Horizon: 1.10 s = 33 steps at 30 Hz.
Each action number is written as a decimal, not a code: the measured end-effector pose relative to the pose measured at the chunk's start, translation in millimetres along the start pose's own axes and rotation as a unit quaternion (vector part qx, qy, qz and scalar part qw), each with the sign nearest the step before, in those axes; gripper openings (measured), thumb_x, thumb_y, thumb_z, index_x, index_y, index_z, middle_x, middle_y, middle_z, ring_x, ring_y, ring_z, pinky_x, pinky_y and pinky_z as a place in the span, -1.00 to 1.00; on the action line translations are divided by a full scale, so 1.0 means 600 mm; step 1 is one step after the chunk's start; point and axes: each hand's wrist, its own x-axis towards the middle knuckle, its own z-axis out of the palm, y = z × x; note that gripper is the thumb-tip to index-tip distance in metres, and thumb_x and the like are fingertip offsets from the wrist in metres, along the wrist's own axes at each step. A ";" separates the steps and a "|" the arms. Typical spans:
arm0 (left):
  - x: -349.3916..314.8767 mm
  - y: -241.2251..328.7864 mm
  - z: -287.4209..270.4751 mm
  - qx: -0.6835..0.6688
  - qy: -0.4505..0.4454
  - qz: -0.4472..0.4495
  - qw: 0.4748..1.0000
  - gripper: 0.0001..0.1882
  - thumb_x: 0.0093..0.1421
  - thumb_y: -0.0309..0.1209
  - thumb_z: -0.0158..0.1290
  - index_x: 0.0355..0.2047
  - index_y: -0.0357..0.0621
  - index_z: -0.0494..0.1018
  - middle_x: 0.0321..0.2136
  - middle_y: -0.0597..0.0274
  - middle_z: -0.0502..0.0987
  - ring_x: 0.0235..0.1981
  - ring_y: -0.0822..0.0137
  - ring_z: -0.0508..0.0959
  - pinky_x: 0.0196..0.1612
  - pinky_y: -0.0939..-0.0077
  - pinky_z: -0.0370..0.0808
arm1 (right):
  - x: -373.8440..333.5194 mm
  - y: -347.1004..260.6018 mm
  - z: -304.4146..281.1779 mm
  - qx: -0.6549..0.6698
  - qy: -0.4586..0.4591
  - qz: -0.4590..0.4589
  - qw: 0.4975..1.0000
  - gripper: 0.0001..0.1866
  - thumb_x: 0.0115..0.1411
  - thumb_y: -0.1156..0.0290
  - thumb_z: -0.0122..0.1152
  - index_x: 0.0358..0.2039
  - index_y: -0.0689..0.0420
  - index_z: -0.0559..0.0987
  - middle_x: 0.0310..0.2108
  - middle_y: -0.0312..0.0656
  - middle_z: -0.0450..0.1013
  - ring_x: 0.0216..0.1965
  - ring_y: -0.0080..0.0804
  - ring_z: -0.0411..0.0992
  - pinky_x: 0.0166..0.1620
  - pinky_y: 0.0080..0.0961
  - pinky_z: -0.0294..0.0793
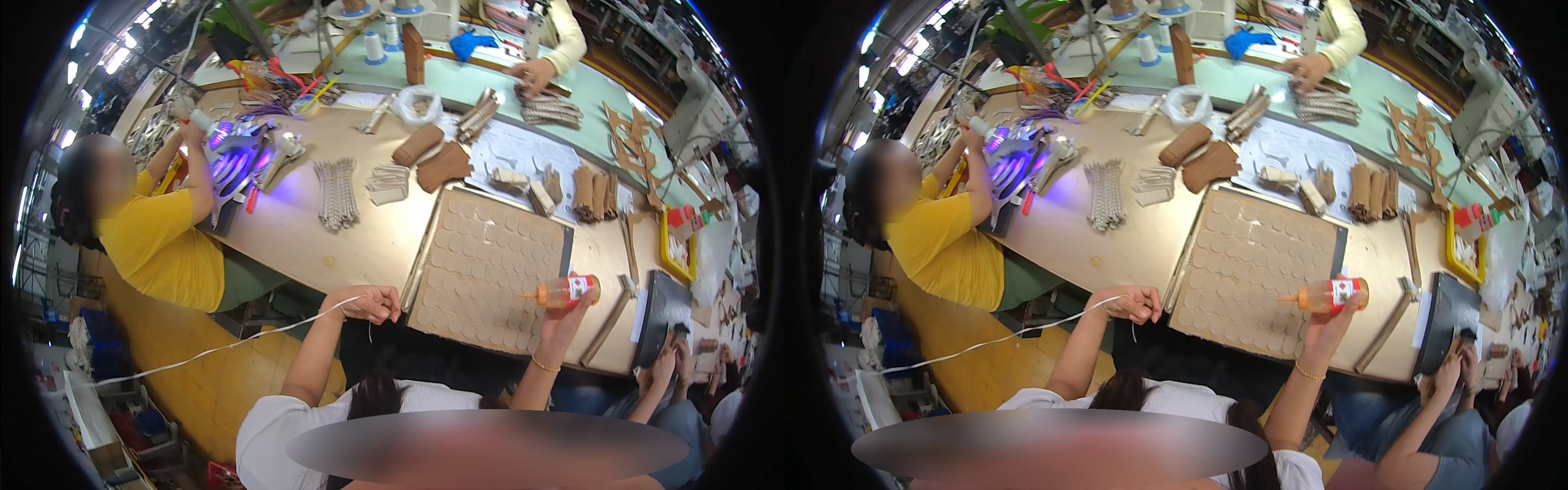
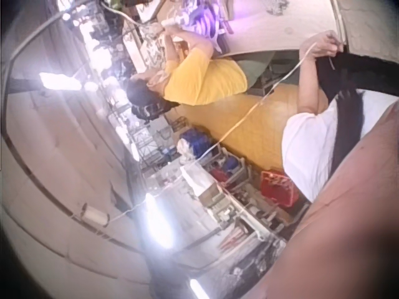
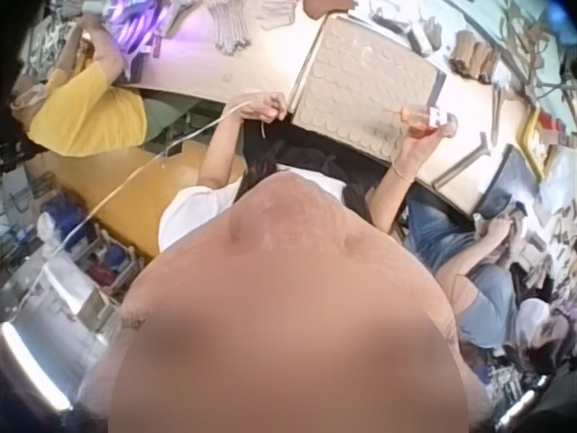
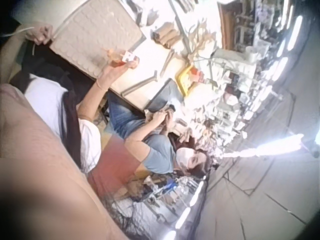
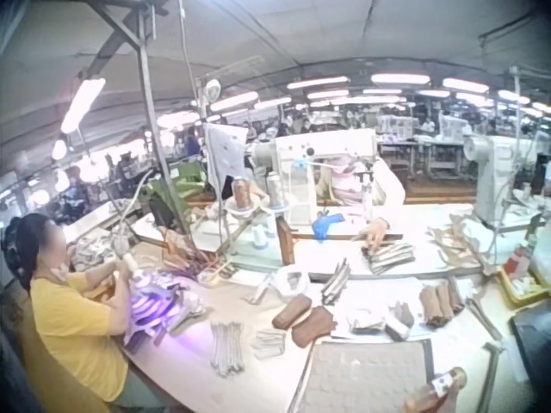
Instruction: The person applies glue from a squeeze bottle onto a grid of small oval pieces arranged on a flat board. The person moves the bottle in a steady line across the pieces, depositing glue on each one.
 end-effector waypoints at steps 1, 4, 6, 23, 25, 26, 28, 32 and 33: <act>0.000 -0.001 0.001 0.001 0.009 0.002 1.000 -0.73 0.16 -0.51 0.16 -0.16 -0.17 0.37 -0.29 0.07 0.51 -0.57 0.51 0.29 -0.49 0.65 0.26 | -0.002 0.000 0.001 0.011 -0.002 0.000 1.000 -0.45 0.29 -0.07 0.07 0.10 0.06 0.35 0.00 -0.26 0.41 -0.02 -0.46 0.41 0.08 -0.40 0.43; 0.001 0.001 0.003 -0.022 0.006 0.008 1.000 -0.74 0.16 -0.51 0.16 -0.16 -0.19 0.36 -0.28 0.04 0.50 -0.56 0.50 0.31 -0.47 0.64 0.29 | -0.006 -0.004 0.006 0.010 -0.007 -0.008 1.000 -0.43 0.26 -0.08 0.11 0.03 0.15 0.41 -0.11 -0.28 0.45 -0.09 -0.49 0.44 0.00 -0.43 0.49; 0.003 0.004 0.002 -0.016 0.012 0.010 1.000 -0.77 0.21 -0.48 0.12 -0.16 -0.24 0.36 -0.28 -0.01 0.50 -0.55 0.45 0.35 -0.43 0.60 0.34 | -0.008 -0.007 0.010 0.007 -0.010 -0.008 1.000 -0.43 0.27 -0.08 0.10 0.03 0.16 0.41 -0.12 -0.28 0.46 -0.08 -0.49 0.44 0.02 -0.42 0.47; 0.013 0.005 -0.003 -0.039 -0.021 0.034 0.998 -0.75 0.33 -0.36 -0.04 -0.12 -0.31 0.34 -0.18 -0.24 0.51 -0.40 0.18 0.58 -0.33 0.41 0.54 | -0.009 -0.003 0.006 -0.029 0.012 -0.003 1.000 -0.38 0.26 -0.14 0.08 0.07 0.15 0.38 -0.08 -0.28 0.41 -0.03 -0.49 0.39 0.09 -0.40 0.41; 0.013 0.006 -0.004 -0.040 -0.024 0.034 0.998 -0.75 0.34 -0.35 -0.05 -0.11 -0.30 0.34 -0.17 -0.23 0.51 -0.40 0.19 0.58 -0.33 0.41 0.54 | -0.011 -0.005 0.006 -0.027 0.009 0.002 1.000 -0.37 0.25 -0.15 0.09 0.07 0.15 0.39 -0.08 -0.29 0.41 -0.04 -0.48 0.40 0.09 -0.39 0.41; 0.012 0.006 -0.006 -0.038 -0.027 0.033 0.998 -0.76 0.34 -0.35 -0.04 -0.11 -0.28 0.35 -0.17 -0.20 0.52 -0.39 0.20 0.58 -0.33 0.41 0.53 | -0.011 -0.005 0.005 -0.023 0.005 0.009 1.000 -0.39 0.27 -0.12 0.07 0.08 0.14 0.38 -0.06 -0.28 0.41 -0.02 -0.47 0.39 0.10 -0.39 0.41; 0.010 0.003 -0.010 -0.036 -0.022 0.031 0.999 -0.76 0.33 -0.35 -0.04 -0.11 -0.26 0.36 -0.17 -0.18 0.52 -0.39 0.22 0.57 -0.32 0.41 0.52 | -0.013 -0.005 0.000 -0.005 -0.009 0.018 1.000 -0.42 0.30 -0.07 0.05 0.10 0.14 0.36 -0.02 -0.26 0.40 0.00 -0.45 0.39 0.11 -0.39 0.41; 0.010 -0.004 -0.017 -0.029 -0.009 0.036 0.999 -0.76 0.33 -0.35 -0.04 -0.11 -0.26 0.37 -0.17 -0.21 0.51 -0.41 0.18 0.55 -0.33 0.38 0.52 | -0.007 0.012 -0.002 0.026 -0.037 0.010 0.999 -0.50 0.32 0.01 0.04 0.09 0.11 0.38 -0.05 -0.24 0.46 -0.04 -0.44 0.44 0.08 -0.40 0.45; 0.012 -0.003 -0.018 -0.023 -0.013 0.033 0.999 -0.76 0.33 -0.35 -0.04 -0.11 -0.26 0.37 -0.17 -0.22 0.51 -0.42 0.17 0.55 -0.33 0.38 0.52 | -0.002 0.014 0.000 0.019 0.000 0.021 1.000 -0.53 0.33 0.03 0.04 0.08 0.11 0.39 -0.06 -0.24 0.47 -0.06 -0.44 0.46 0.06 -0.41 0.46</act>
